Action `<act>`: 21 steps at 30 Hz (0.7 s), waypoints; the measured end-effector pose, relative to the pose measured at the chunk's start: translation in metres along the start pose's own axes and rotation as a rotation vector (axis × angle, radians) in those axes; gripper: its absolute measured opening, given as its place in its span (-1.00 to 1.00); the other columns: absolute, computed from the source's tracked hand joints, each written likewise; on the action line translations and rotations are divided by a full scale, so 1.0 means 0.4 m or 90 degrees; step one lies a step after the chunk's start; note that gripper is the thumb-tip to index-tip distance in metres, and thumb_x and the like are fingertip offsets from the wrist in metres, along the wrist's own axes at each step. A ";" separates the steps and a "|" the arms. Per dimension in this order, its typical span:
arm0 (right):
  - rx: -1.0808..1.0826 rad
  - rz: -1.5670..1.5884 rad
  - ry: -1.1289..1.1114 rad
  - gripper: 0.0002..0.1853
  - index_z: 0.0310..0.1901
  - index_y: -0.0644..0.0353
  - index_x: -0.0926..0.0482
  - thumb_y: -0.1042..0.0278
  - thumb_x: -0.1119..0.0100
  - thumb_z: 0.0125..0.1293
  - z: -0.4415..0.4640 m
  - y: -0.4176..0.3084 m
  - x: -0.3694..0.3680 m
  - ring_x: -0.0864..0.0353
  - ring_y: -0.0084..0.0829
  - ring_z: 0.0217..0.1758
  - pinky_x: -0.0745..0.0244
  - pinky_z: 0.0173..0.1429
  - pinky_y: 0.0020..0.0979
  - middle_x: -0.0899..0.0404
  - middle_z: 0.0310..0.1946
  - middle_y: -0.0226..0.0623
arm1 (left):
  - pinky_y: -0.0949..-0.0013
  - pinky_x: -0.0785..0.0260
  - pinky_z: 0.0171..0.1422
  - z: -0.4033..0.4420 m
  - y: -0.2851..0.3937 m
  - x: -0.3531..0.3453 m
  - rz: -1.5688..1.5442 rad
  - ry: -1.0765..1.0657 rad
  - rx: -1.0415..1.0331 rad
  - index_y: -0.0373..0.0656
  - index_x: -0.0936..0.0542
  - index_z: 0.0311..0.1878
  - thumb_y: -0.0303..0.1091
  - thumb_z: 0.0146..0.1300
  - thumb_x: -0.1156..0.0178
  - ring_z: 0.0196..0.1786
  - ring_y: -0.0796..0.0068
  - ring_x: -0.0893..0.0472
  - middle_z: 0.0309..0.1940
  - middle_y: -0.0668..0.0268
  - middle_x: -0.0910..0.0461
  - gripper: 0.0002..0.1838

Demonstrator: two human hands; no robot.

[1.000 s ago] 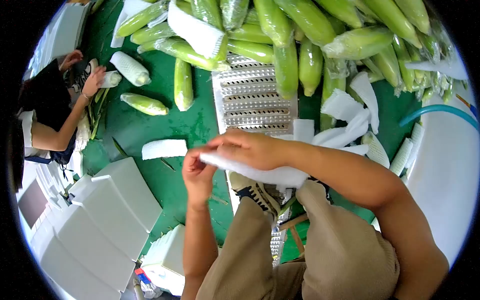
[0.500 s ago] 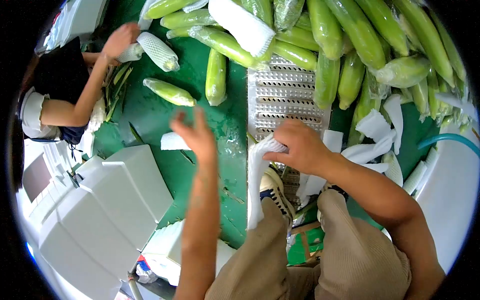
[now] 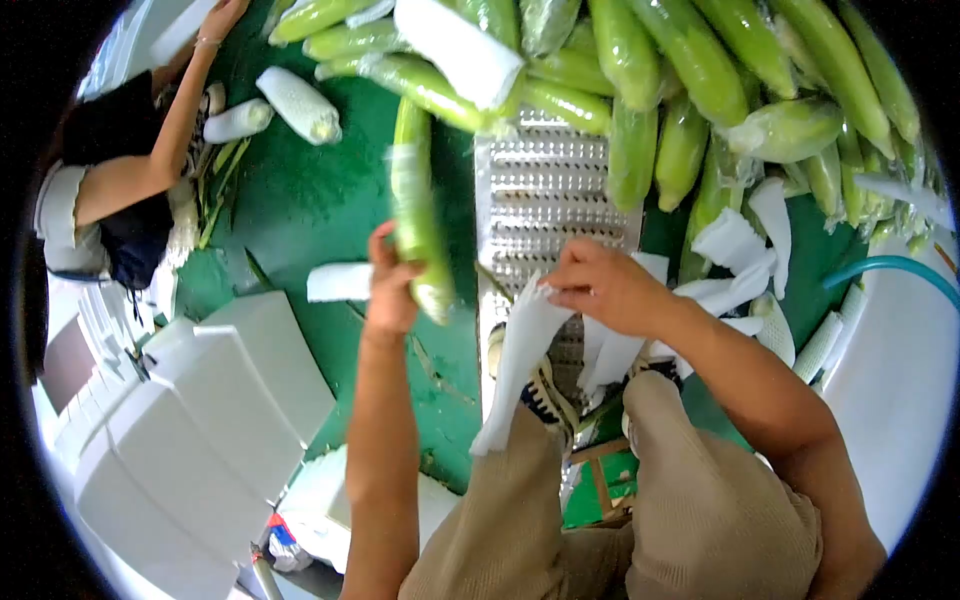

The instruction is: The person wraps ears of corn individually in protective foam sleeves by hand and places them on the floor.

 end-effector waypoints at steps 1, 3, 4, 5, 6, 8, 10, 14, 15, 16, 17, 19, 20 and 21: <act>-0.007 0.043 0.003 -0.73 0.00 0.18 -0.66 0.44 -0.34 0.26 -0.001 -0.001 -0.018 -0.59 -0.29 -0.18 -0.49 -0.08 -0.35 -0.60 -0.23 -0.26 | 0.18 -0.47 0.10 -0.021 -0.035 -0.049 0.019 -0.035 0.027 -0.04 -0.17 0.40 -0.61 -0.05 -0.23 0.03 0.26 -0.53 0.03 0.16 -0.49 -0.14; -0.016 0.109 0.029 -0.74 -0.02 0.21 -0.66 0.46 -0.35 0.24 0.011 0.012 -0.029 -0.57 -0.34 -0.17 -0.46 -0.07 -0.37 -0.58 -0.26 -0.27 | 0.28 -0.46 0.07 -0.018 -0.112 -0.108 0.432 -0.061 0.041 -0.09 -0.14 0.48 -0.51 -0.11 -0.38 -0.03 0.31 -0.56 -0.04 0.14 -0.55 0.00; -0.049 0.130 0.042 -0.78 -0.06 0.21 -0.63 0.40 -0.32 0.27 0.005 0.014 -0.032 -0.59 -0.42 -0.14 -0.50 -0.07 -0.38 -0.60 -0.20 -0.29 | 0.29 -0.46 0.08 -0.018 -0.141 -0.147 0.495 -0.057 0.075 -0.12 -0.16 0.49 -0.44 -0.11 -0.44 -0.05 0.22 -0.58 -0.04 0.10 -0.59 0.02; -0.087 0.164 0.031 -0.79 -0.09 0.22 -0.61 0.40 -0.32 0.27 0.000 0.017 -0.027 -0.58 -0.47 -0.13 -0.50 -0.07 -0.40 -0.60 -0.19 -0.31 | 0.17 -0.45 0.10 -0.023 -0.165 -0.193 0.623 -0.084 0.025 -0.10 -0.21 0.48 -0.31 0.00 -0.41 -0.02 0.10 -0.56 0.02 0.12 -0.57 -0.07; -0.126 0.201 0.023 -0.80 -0.11 0.23 -0.59 0.41 -0.32 0.27 -0.004 0.022 -0.023 -0.57 -0.51 -0.11 -0.49 -0.06 -0.42 -0.60 -0.18 -0.33 | 0.12 -0.43 0.11 -0.037 -0.163 -0.248 0.758 -0.112 -0.107 -0.07 -0.26 0.46 -0.25 0.05 -0.36 0.02 0.11 -0.54 0.03 0.16 -0.55 -0.14; -0.122 0.286 0.042 -0.85 -0.18 0.22 -0.50 0.45 -0.24 0.26 -0.033 0.055 -0.034 -0.51 -0.63 -0.13 -0.46 -0.08 -0.50 -0.57 -0.21 -0.42 | 0.08 -0.38 0.13 -0.061 -0.179 -0.339 0.933 -0.176 -0.333 -0.03 -0.39 0.38 -0.17 0.11 -0.25 0.10 0.14 -0.49 0.05 0.22 -0.51 -0.30; -0.115 0.360 0.103 -0.88 -0.18 0.19 -0.50 0.49 -0.17 0.25 -0.078 0.105 -0.030 -0.49 -0.65 -0.17 -0.43 -0.11 -0.53 -0.54 -0.22 -0.46 | 0.13 -0.35 0.13 -0.067 -0.223 -0.400 0.969 -0.266 -0.467 -0.02 -0.54 0.19 -0.19 0.09 -0.19 0.15 0.21 -0.45 0.05 0.23 -0.49 -0.47; -0.184 0.678 0.203 -0.60 0.08 0.15 -0.50 0.64 -0.03 0.19 -0.138 0.082 -0.014 -0.55 -0.58 -0.17 -0.47 -0.09 -0.54 -0.53 -0.16 -0.46 | 0.11 -0.42 0.04 -0.080 -0.308 -0.472 0.958 -0.287 -0.400 -0.06 -0.62 -0.09 -0.27 0.18 -0.15 0.09 0.16 -0.49 -0.02 0.23 -0.50 -0.76; -0.181 0.697 0.226 -0.50 0.20 0.16 -0.49 0.67 -0.01 0.19 -0.151 0.092 -0.010 -0.60 -0.55 -0.13 -0.51 -0.05 -0.51 -0.56 -0.10 -0.42 | 0.10 -0.43 0.03 -0.085 -0.253 -0.490 0.902 -0.258 -0.356 -0.08 -0.61 -0.11 -0.29 0.18 -0.17 0.06 0.14 -0.50 -0.04 0.22 -0.51 -0.77; -0.156 0.857 0.212 -0.42 0.30 0.21 -0.45 0.67 0.03 0.20 -0.166 0.096 -0.017 -0.65 -0.48 -0.04 -0.56 0.06 -0.46 -0.61 0.03 -0.30 | 0.09 -0.44 0.02 -0.097 -0.198 -0.502 0.848 -0.232 -0.313 -0.10 -0.61 -0.12 -0.31 0.17 -0.19 0.04 0.12 -0.51 -0.07 0.21 -0.51 -0.79; -0.072 0.928 0.106 -0.51 0.22 0.26 -0.53 0.64 0.00 0.22 -0.180 0.065 0.007 -0.67 -0.40 0.03 -0.59 0.14 -0.40 -0.64 0.09 -0.20 | 0.08 -0.44 0.01 -0.122 -0.132 -0.512 0.795 -0.210 -0.263 -0.11 -0.61 -0.14 -0.33 0.16 -0.20 0.01 0.09 -0.52 -0.10 0.20 -0.51 -0.80; -0.079 0.925 0.090 -0.58 0.15 0.27 -0.59 0.62 -0.01 0.25 -0.193 0.050 0.020 -0.69 -0.38 0.00 -0.60 0.13 -0.35 -0.67 0.02 -0.18 | 0.13 -0.44 0.03 -0.156 -0.069 -0.480 0.674 -0.212 -0.387 -0.15 -0.55 -0.07 -0.49 0.00 -0.34 0.02 -0.05 -0.53 -0.14 0.07 -0.52 -0.63; -0.183 0.864 0.117 -0.64 0.13 0.28 -0.61 0.59 -0.07 0.30 -0.192 0.064 0.012 -0.69 -0.37 0.01 -0.60 0.13 -0.33 -0.66 0.03 -0.17 | 0.10 -0.42 0.06 -0.188 -0.047 -0.460 0.635 -0.227 -0.400 -0.16 -0.56 -0.08 -0.53 -0.03 -0.32 0.03 -0.06 -0.52 -0.10 0.08 -0.52 -0.63; -0.096 0.986 0.088 -0.61 0.21 0.28 -0.55 0.50 -0.16 0.35 -0.186 0.047 -0.012 -0.66 -0.38 0.06 -0.58 0.18 -0.36 -0.64 0.06 -0.13 | 0.08 -0.40 0.09 -0.222 -0.019 -0.453 0.595 -0.241 -0.418 -0.17 -0.56 -0.10 -0.57 -0.05 -0.31 0.04 -0.08 -0.50 -0.07 0.08 -0.52 -0.63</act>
Point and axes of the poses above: each hand's wrist, its own z-axis towards the middle knuckle, its own x-axis out of the back of the hand, y = z × x, the point moved 2 cm from there along z, towards the middle knuckle
